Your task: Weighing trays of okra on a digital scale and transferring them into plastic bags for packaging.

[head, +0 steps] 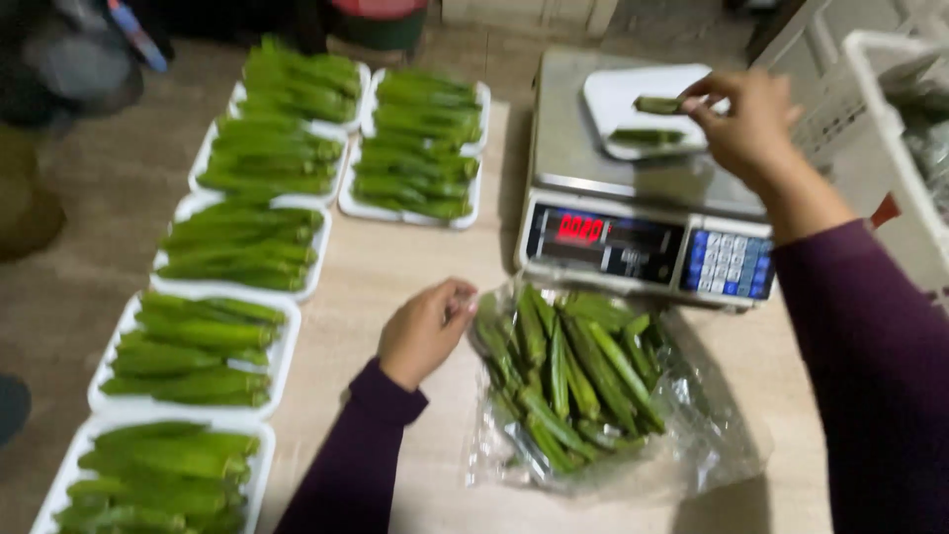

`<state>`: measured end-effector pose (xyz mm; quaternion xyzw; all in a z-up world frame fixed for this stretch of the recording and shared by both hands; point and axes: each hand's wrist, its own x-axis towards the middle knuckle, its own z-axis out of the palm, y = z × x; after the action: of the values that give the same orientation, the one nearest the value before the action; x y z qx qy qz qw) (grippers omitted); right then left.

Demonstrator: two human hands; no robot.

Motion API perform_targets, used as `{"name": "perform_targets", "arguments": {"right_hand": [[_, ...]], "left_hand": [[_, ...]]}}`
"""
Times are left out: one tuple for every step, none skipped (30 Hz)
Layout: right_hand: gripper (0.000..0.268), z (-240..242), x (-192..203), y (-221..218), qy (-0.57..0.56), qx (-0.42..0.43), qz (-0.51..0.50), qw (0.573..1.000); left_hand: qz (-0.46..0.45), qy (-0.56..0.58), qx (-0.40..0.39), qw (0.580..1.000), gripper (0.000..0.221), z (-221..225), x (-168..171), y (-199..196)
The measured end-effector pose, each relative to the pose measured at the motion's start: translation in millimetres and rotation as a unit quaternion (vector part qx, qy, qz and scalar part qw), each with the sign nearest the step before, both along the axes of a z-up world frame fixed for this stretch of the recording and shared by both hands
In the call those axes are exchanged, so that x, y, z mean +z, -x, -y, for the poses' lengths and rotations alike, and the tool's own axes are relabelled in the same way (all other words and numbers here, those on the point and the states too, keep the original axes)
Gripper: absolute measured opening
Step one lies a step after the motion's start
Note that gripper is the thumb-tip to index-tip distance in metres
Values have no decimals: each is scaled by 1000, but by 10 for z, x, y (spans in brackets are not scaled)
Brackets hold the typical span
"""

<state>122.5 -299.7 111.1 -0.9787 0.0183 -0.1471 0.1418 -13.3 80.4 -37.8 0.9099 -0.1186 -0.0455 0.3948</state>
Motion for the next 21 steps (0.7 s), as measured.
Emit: {"name": "perform_targets", "arguments": {"right_hand": [[16, 10, -12, -163, -36, -13, -32, 999], [16, 41, -51, -244, -38, -13, -17, 999], [15, 63, -134, -312, -51, -6, -14, 999], [15, 84, -226, -390, -63, 1, -10, 998], [15, 70, -267, -438, -67, 0, -6, 998], [14, 56, -315, -491, -86, 0, -28, 996], [14, 53, -370, -528, -105, -1, -51, 993], [14, 35, -363, -545, -107, -3, -48, 993], [14, 16, -349, -564, -100, -18, -95, 990], [15, -3, -335, -582, -92, -33, -142, 985], [15, 30, -349, -598, -94, -36, -140, 985], [19, 63, -365, -614, -103, -31, -150, 983], [24, 97, -393, -618, -110, -26, -163, 980], [24, 126, -370, -603, -112, -29, -163, 980], [27, 162, -342, -584, -129, -23, -162, 978], [31, 199, -312, -563, -147, -17, -161, 976], [31, 309, -324, -572, -149, -21, -159, 976], [49, 419, -335, -577, -217, 15, -151, 964], [69, 531, -341, -583, -283, 53, -142, 947], [69, 553, -298, -524, -284, 49, -139, 947], [73, 571, -243, -476, -182, -12, -143, 973]], "left_hand": [[-18, -1, 19, 1000, 25, -14, -30, -15], [-4, -3, 18, 1000, 25, -17, 42, -40], [-27, -3, 3, 1000, 27, -29, 93, -25], [-51, -3, -11, 999, 29, -40, 131, -16], [-47, -6, -12, 999, 29, -48, 137, -33], [-55, -2, -11, 998, 27, -56, 134, -54], [-65, 2, -10, 998, 26, -54, 124, -65], [-63, -1, -13, 998, 26, -55, 105, -71], [-62, 5, -9, 998, 28, -54, 87, -75], [-62, 11, -6, 998, 31, -53, 66, -78], [-60, 9, -9, 998, 31, -54, 59, -87], [-63, 4, -3, 998, 30, -54, 49, -96], [-69, -2, 3, 998, 29, -52, 30, -86], [-69, -3, 1, 998, 29, -50, 39, -78], [-75, -5, 2, 997, 29, -50, 54, -80], [-82, -8, 4, 997, 29, -47, 71, -80], [-80, -10, -1, 997, 29, -46, 68, -87], [-83, -11, 4, 997, 28, -46, 66, -91], [-85, -12, 9, 996, 27, -41, 63, -95], [-84, -13, 4, 996, 27, -41, 73, -97], [-87, -19, 6, 996, 28, -34, 80, -95]]}}
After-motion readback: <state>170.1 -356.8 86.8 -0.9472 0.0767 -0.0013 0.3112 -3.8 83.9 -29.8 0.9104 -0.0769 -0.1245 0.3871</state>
